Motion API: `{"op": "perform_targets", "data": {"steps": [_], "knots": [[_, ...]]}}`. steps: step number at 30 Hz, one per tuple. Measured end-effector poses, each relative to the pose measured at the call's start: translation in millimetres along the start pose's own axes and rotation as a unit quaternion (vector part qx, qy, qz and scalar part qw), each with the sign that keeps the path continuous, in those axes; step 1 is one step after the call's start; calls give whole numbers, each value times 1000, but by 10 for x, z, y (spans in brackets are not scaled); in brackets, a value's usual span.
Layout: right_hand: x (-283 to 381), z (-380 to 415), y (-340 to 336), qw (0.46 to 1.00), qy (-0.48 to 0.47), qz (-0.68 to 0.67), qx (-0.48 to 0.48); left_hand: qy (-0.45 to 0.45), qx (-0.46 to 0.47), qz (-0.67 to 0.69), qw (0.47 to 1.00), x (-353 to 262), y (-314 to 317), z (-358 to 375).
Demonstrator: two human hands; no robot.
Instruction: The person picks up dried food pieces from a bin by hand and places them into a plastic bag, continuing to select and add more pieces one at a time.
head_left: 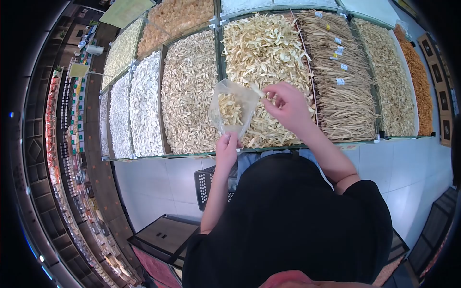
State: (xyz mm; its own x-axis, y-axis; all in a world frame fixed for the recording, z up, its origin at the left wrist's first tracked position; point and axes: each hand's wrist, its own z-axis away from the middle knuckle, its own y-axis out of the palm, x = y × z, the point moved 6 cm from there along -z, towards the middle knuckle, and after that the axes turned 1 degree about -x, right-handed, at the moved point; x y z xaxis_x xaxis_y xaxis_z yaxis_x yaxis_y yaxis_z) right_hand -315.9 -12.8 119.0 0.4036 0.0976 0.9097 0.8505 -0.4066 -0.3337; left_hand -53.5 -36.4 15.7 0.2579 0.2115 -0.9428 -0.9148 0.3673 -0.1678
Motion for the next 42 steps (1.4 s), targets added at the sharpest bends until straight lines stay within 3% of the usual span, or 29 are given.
{"op": "perform_targets", "data": {"steps": [4, 9, 12, 18, 23, 30, 36, 42], "knots": [[134, 24, 372, 991, -114, 29, 63, -10, 4, 17, 1000, 34, 12, -13], [-272, 85, 32, 998, 40, 30, 39, 10, -6, -13, 1000, 27, -9, -15], [-809, 163, -344, 987, 116, 112, 19, -10, -15, 17, 1000, 49, 6, -36], [-1853, 501, -656, 943, 121, 306, 45, -11, -25, 9, 1000, 42, -25, -47], [-2152, 685, -405, 933, 156, 307, 102, -7, -16, 25, 1000, 110, -18, -28], [-2254, 737, -162, 896, 203, 376, 120, -3, -14, 18, 1000, 72, -1, -18], [-2180, 721, -231, 908, 194, 353, 112, -18, -7, 13, 1000, 60, -5, -22], [-1683, 531, -451, 955, 97, 279, -16, -7, 4, 10, 1000, 92, 24, -67]]}}
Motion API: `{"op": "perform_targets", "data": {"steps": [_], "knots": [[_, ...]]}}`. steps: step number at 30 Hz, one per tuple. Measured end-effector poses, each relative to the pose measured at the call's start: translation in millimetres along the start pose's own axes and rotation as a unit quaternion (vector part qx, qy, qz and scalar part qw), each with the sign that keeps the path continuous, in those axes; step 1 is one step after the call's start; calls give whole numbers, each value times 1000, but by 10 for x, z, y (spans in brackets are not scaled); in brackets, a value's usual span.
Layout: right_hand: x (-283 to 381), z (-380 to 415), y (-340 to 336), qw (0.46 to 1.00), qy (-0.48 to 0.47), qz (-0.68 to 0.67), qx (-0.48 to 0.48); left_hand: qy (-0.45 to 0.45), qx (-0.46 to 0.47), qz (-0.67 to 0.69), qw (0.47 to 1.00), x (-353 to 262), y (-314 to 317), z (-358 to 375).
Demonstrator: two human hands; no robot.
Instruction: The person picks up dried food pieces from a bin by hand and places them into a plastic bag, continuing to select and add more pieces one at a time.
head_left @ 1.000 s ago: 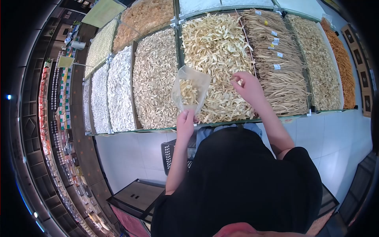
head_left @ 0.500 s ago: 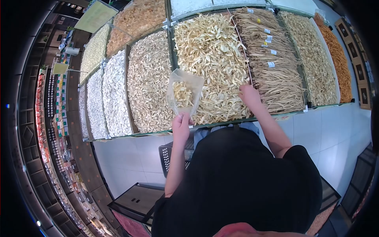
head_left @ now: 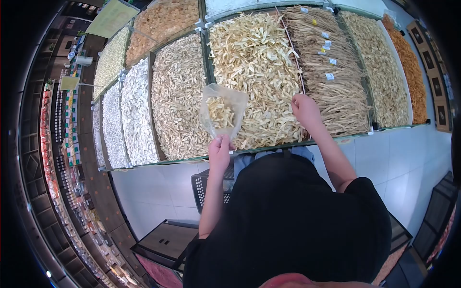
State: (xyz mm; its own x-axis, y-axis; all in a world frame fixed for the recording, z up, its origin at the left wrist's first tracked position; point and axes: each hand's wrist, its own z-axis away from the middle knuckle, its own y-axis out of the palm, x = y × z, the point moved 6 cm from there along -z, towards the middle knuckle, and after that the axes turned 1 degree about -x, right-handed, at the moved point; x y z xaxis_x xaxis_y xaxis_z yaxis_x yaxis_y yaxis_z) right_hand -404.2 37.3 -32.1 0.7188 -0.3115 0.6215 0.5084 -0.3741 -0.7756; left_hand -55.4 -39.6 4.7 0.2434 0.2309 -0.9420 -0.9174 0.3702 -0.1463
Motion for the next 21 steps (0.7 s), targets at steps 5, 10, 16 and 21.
{"op": "perform_targets", "data": {"steps": [5, 10, 16, 21], "knots": [[808, -118, -468, 958, 6, -282, -53, -9, -3, 7, 1000, 9, 7, -12], [1714, -198, -607, 906, -94, -407, -67, -21, 3, 8, 1000, -39, 40, -18], [1752, -251, -138, 957, -79, -269, 69, -30, 0, 14, 999, -75, 18, -38], [883, -298, -180, 989, 37, -128, 69, -26, 0, 18, 999, -42, 18, -42]]}}
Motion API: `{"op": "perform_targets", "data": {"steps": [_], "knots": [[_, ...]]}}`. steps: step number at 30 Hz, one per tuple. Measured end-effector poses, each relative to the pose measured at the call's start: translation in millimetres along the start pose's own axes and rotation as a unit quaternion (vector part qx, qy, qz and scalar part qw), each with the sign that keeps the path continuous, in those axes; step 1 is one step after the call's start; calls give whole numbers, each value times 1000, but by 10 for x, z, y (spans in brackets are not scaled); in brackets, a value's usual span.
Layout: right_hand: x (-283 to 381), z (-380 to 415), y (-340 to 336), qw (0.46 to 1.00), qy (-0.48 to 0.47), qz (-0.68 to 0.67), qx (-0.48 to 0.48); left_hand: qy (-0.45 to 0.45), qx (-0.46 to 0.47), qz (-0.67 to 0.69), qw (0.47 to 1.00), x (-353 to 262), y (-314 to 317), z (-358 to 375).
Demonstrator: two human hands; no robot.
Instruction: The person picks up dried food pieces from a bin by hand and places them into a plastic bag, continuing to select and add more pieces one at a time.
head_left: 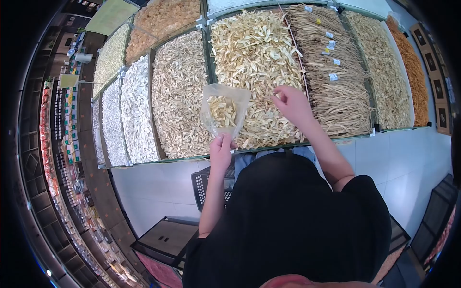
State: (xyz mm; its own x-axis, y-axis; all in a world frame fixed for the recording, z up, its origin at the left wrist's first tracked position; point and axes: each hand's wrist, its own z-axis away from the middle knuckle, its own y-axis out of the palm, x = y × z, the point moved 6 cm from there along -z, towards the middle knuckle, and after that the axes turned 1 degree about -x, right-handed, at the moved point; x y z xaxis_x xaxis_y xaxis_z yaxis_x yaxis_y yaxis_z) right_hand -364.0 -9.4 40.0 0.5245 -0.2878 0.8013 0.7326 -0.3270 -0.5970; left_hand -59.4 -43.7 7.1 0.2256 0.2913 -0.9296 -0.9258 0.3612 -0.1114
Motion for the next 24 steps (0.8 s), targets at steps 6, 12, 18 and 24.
{"op": "perform_targets", "data": {"steps": [6, 12, 18, 24], "knots": [[-1060, 158, -207, 971, 67, 224, 40, -13, 0, 7, 1000, -44, -1, -56], [-1363, 325, 24, 957, 115, 260, 60, -4, 3, -16, 1000, -42, 27, -85], [-1569, 307, 215, 955, 99, 278, 39, 3, 14, -12, 1000, -58, 72, -70], [-1367, 262, 68, 962, 54, 265, -21, 3, 10, -10, 1000, -71, 63, -44]]}}
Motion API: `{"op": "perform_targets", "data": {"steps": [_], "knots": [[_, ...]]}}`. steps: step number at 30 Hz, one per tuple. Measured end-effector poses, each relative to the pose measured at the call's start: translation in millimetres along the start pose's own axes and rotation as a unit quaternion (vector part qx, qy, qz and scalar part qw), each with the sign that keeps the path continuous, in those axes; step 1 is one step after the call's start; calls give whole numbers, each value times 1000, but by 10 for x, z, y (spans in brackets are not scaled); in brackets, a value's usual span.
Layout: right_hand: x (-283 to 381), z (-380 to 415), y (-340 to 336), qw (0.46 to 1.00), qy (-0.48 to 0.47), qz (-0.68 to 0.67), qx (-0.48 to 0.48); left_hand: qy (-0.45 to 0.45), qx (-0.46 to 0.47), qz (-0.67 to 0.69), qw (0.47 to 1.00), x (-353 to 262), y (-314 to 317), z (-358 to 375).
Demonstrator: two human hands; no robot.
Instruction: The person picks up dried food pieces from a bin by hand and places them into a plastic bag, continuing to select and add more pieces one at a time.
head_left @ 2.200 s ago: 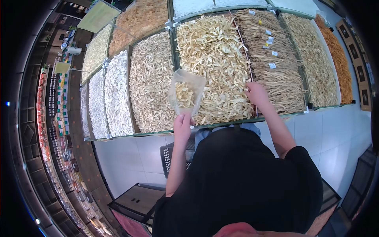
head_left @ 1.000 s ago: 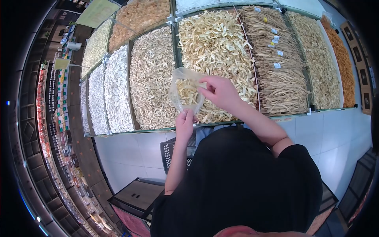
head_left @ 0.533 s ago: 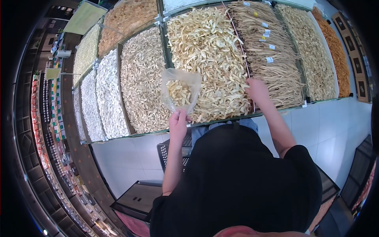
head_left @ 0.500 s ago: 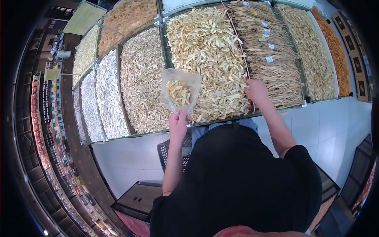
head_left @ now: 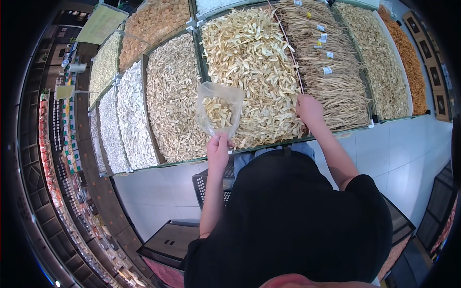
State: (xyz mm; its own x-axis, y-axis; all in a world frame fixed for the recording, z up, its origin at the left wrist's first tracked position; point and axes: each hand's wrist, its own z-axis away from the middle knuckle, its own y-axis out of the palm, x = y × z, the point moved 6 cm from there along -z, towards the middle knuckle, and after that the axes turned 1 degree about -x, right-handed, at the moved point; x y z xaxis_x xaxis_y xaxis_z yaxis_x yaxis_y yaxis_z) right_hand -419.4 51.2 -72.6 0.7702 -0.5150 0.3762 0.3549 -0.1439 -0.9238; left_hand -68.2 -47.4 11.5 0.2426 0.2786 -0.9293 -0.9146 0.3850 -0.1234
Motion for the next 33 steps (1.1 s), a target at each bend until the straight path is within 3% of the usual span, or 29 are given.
{"op": "perform_targets", "data": {"steps": [10, 13, 17, 22, 25, 28, 31, 33], "knots": [[317, -1, -603, 996, 8, -80, -49, -8, -1, 2, 1000, 57, -15, 2], [477, 14, -1003, 982, 12, -176, -60, -6, -3, 10, 1000, 46, -23, 26], [679, -3, -1318, 929, -14, -363, -71, -9, 0, -1, 1000, 69, -23, 15], [1317, 139, -1700, 800, -118, -565, -163, 9, 11, -28, 999, 78, -37, -11], [1740, 193, -1619, 805, -165, -542, -172, 9, 16, -31, 999, 128, -67, -20], [2178, 176, -1238, 875, -204, -432, -75, 0, 0, -6, 1000, 40, -40, 2], [2213, 267, -966, 883, -257, -391, -40, 14, -9, 1, 1000, 12, -33, -3], [2005, 224, -888, 896, -216, -387, -24, 8, -11, 6, 1000, 28, -33, -6]]}}
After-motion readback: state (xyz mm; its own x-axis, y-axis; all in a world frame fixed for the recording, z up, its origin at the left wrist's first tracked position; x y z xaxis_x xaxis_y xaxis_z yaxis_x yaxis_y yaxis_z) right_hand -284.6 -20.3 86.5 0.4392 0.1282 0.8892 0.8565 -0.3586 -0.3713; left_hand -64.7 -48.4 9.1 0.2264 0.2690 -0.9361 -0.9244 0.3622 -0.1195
